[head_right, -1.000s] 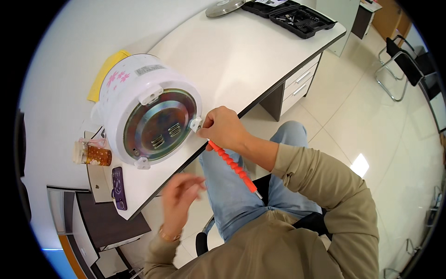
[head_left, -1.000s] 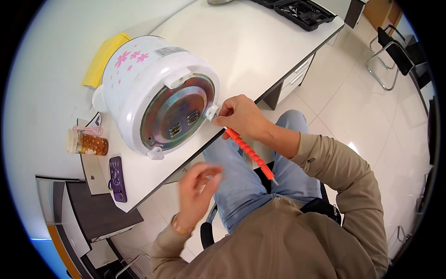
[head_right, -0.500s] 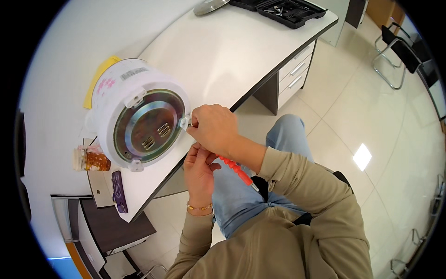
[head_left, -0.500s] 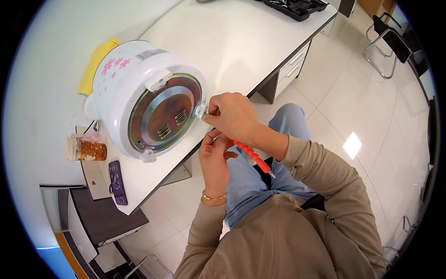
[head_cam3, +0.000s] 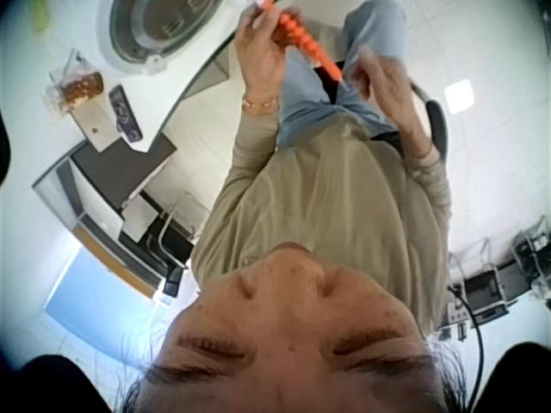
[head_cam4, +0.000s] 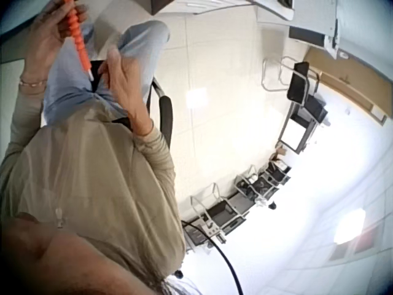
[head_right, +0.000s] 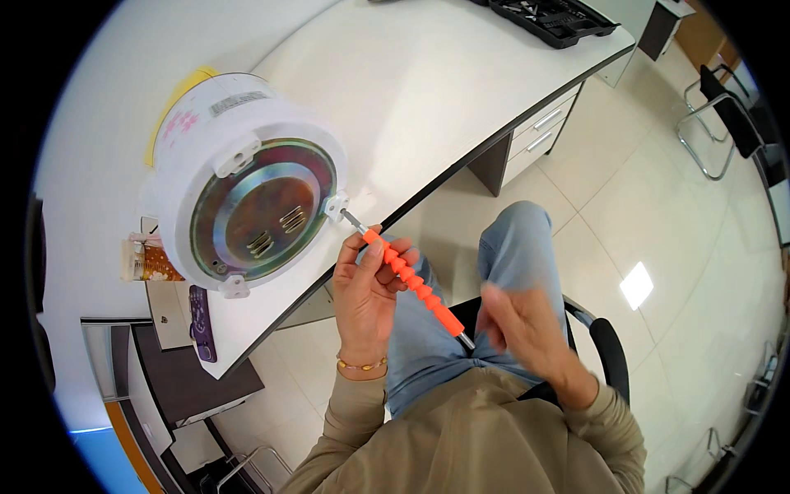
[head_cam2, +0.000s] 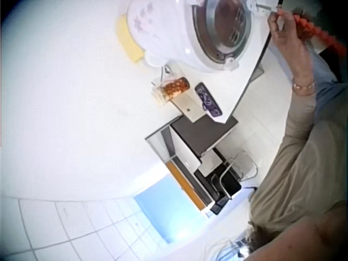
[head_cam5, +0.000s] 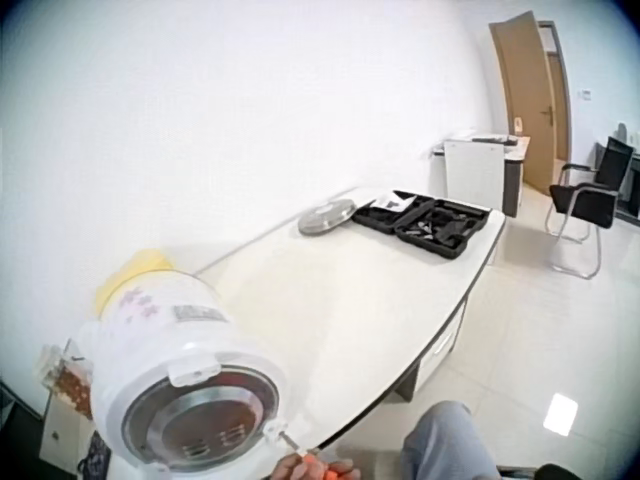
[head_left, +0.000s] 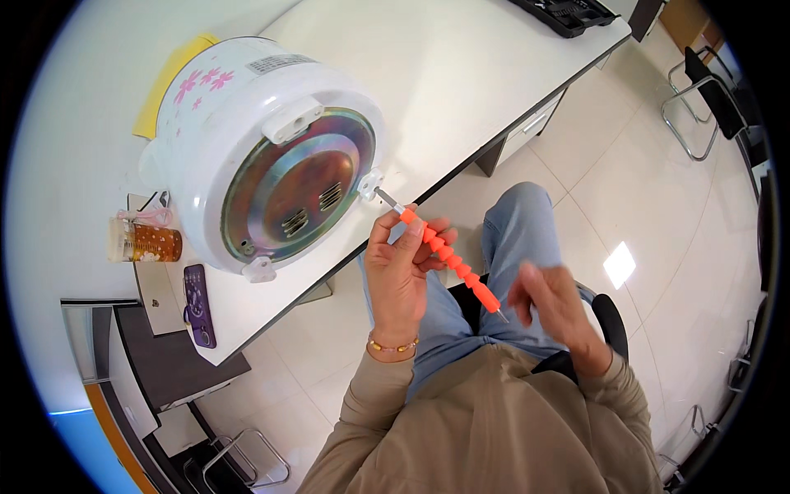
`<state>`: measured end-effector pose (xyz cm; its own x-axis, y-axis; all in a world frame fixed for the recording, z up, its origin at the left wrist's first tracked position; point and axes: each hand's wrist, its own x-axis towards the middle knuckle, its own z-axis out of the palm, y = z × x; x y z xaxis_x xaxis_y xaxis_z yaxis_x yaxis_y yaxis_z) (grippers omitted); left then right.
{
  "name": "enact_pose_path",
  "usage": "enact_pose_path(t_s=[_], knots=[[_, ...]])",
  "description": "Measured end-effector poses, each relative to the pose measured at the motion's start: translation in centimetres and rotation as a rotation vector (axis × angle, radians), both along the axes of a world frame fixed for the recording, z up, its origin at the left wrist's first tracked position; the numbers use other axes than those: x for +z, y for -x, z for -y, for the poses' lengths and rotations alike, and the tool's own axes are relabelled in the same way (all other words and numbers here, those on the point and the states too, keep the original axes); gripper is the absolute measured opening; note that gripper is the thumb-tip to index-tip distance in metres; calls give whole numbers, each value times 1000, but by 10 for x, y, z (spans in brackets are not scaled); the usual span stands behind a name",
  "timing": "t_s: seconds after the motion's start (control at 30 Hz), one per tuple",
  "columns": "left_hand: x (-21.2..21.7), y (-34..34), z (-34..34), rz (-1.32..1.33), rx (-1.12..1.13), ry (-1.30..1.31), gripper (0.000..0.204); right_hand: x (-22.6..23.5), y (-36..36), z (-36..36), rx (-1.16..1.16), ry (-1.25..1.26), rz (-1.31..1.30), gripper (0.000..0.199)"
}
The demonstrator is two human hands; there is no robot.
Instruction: The person uses a screwdriver to remove multiple screws from the base of a white appliance. They rotate the appliance to access different screw locations and place the removed screws on the table.
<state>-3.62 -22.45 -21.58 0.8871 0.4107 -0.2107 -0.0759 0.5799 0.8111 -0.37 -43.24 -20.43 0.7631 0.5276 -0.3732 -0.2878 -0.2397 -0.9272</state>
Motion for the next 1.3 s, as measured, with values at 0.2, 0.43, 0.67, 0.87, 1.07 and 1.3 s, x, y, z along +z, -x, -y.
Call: enact_pose_path(t_s=[0.2, 0.43, 0.67, 0.87, 1.07, 1.3], knots=[[-2, -2, 2, 3, 10, 35, 23, -3, 29, 11, 13, -272, -323, 49], [-1, -1, -1, 20, 5, 46, 24, -2, 31, -1, -18, -346, -375, 40], [-1, -4, -1, -16, 21, 11, 33, -11, 32, -5, -188, -313, -214, 20], [-3, -6, 0, 15, 30, 96, 31, -11, 35, -9, -218, -135, 181, 20], [-4, -11, 2, 70, 26, 154, 33, -10, 31, -5, -123, -136, 269, 26], [0, -14, 6, 84, 45, 190, 35, 2, 26, -9, -190, -153, 346, 20]])
